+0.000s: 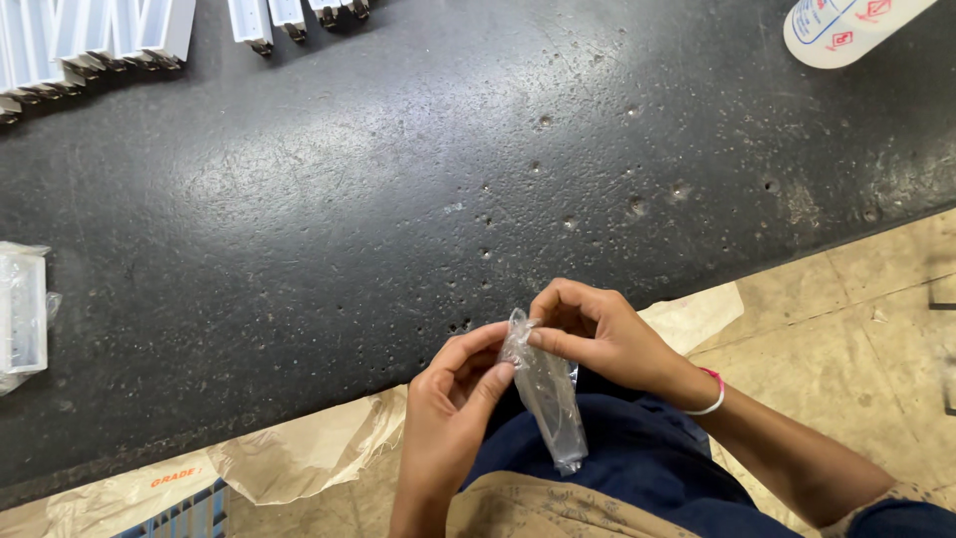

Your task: The person repeatedly picks white rectangular components from a table, places each into a clear plastic bag, and ties the bag closed. The wrapped units are stacked on the table. The person handles the components and bags by hand without tools.

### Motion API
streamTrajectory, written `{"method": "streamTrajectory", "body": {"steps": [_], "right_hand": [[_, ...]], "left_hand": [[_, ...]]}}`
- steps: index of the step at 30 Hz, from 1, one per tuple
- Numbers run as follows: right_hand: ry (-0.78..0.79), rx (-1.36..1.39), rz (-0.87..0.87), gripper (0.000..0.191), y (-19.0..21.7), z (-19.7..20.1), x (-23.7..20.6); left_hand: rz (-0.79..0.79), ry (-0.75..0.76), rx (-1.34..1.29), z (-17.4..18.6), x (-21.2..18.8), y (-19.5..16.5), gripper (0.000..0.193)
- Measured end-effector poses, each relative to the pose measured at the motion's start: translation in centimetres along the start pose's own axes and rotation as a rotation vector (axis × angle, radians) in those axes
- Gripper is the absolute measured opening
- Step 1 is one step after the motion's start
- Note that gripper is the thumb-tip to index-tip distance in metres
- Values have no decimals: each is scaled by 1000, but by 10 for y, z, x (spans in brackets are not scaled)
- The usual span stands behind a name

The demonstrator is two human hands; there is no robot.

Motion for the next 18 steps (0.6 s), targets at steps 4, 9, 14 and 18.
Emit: {"method": "streamTrajectory", "body": {"steps": [4,9,14,18], "right_hand": [[-32,-28,-17,12,-5,7,0],[-1,20,1,11,-9,2,0],[30,100,-37,13,-10,5,-1],[66,345,-84,20,-8,13,-1]], "left_hand": [[-25,68,-59,3,8,5,36],[-102,-84,172,4,16,14,30],[-5,-29,-41,-4,21,29,45],[5,104,-236,-12,20,30,47]]}}
Point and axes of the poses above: each hand's wrist, its own x-axis towards the middle knuckle, its own z-axis out of the back of the hand, y = z × x, the point moved 7 cm from there along x, towards the middle knuckle, and after that the axes turned 3 degrees about x, right-handed, at the moved point
